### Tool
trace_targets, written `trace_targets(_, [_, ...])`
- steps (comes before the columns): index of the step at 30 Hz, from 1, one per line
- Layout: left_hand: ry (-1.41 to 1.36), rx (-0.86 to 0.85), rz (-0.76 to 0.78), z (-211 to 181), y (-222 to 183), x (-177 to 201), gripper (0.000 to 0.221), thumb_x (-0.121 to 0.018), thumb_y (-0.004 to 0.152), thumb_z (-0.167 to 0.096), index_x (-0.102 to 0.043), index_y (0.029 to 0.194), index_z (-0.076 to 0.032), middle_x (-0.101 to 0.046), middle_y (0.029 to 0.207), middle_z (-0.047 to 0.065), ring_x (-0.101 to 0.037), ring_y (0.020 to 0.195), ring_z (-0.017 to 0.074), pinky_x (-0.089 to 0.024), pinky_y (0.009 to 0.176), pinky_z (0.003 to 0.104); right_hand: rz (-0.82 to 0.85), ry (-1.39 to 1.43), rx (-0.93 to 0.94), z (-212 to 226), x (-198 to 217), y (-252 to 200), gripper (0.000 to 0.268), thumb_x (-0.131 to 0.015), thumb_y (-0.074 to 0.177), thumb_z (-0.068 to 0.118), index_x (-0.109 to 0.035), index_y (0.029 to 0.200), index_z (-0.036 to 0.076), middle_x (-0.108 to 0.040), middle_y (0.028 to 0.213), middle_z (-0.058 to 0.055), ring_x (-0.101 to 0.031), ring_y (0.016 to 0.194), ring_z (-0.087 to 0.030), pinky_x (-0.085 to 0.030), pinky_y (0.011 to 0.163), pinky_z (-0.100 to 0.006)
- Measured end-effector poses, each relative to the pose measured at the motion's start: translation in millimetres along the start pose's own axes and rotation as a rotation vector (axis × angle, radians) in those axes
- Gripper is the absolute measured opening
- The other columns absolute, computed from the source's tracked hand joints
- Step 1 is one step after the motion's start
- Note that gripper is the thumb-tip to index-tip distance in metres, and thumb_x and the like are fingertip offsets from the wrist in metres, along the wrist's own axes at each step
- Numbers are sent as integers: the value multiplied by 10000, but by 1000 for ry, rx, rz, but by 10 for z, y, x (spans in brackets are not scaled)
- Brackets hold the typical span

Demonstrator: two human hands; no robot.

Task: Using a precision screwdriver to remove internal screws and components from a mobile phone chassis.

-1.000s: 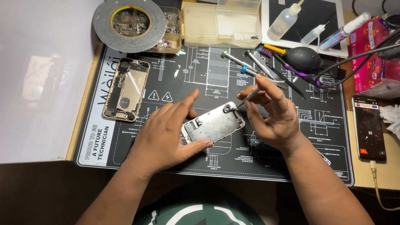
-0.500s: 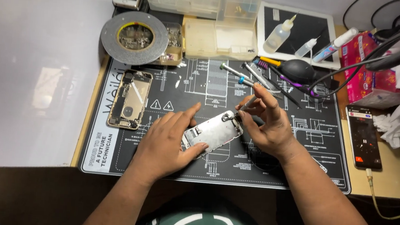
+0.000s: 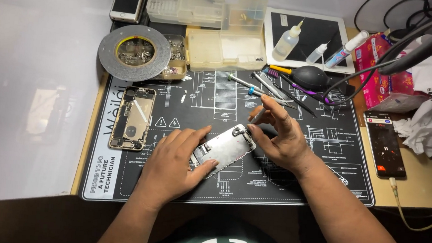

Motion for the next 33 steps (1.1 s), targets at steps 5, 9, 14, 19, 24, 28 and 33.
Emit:
trace_targets(5, [3, -8, 0, -9, 12, 5, 644, -716, 851, -404, -613, 1393, -71, -720, 1043, 134, -670, 980, 354, -509, 816, 459, 11, 53, -36, 83, 4, 22, 711, -630, 893, -124, -317, 1526, -45, -673, 1068, -260, -743, 934, -349, -641, 817, -489])
trace_targets(9, [-2, 2, 2, -1, -14, -13, 636, -724, 842, -395, -618, 1383, -79, -716, 1063, 133, -666, 1007, 357, -508, 833, 463, 28, 93, -102, 97, -22, -11, 725, -585, 920, -122, -255, 1555, -3, -673, 1056, -243, -744, 922, -324, -643, 799, -472])
trace_targets(14, [-10, 9, 2, 9, -3, -11, 624, -719, 844, -410, -628, 1372, -91, -717, 1052, 122, -667, 1003, 347, -505, 830, 454, -27, 148, -112, 30, 14, -9, 789, -577, 926, -138, -174, 1584, 26, -672, 1066, -246, -743, 941, -330, -644, 831, -461])
trace_targets(19, [-11, 3, -9, 6, 4, -9, 621, -720, 849, -410, -630, 1370, -84, -721, 1054, 129, -672, 1000, 345, -507, 835, 454, -52, 123, -89, 69, 36, 23, 804, -567, 934, -135, -139, 1591, 45, -672, 1061, -243, -744, 946, -336, -648, 844, -449])
trace_targets(24, [-32, 13, 13, 19, 12, 3, 632, -723, 844, -416, -631, 1369, -79, -724, 1063, 138, -675, 1004, 346, -511, 842, 455, -112, 69, -56, -28, 51, 37, 703, -581, 933, -139, -309, 1550, 58, -689, 1111, -259, -750, 969, -325, -658, 834, -394])
trace_targets(28, [-50, 10, 15, 8, 2, 41, 630, -716, 857, -412, -618, 1377, -69, -721, 1074, 150, -674, 1010, 352, -509, 853, 464, -10, -170, -118, 269, 166, 409, 248, -659, 893, -83, -795, 1048, 56, -755, 1045, -190, -765, 885, -263, -643, 719, -345])
trace_targets(33, [-68, 11, 41, 21, -6, 59, 631, -706, 871, -417, -606, 1384, -63, -714, 1095, 168, -666, 1042, 370, -502, 880, 484, 70, -311, -25, 52, 169, 715, 234, -733, 874, -25, -775, 1093, 47, -719, 943, -152, -725, 820, -268, -610, 710, -352])
Point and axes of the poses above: each hand's wrist, its own y-axis towards the middle knuckle, its own x-axis out of the back of the hand, z = x × y, the point moved 1 cm from there along y, towards the middle knuckle
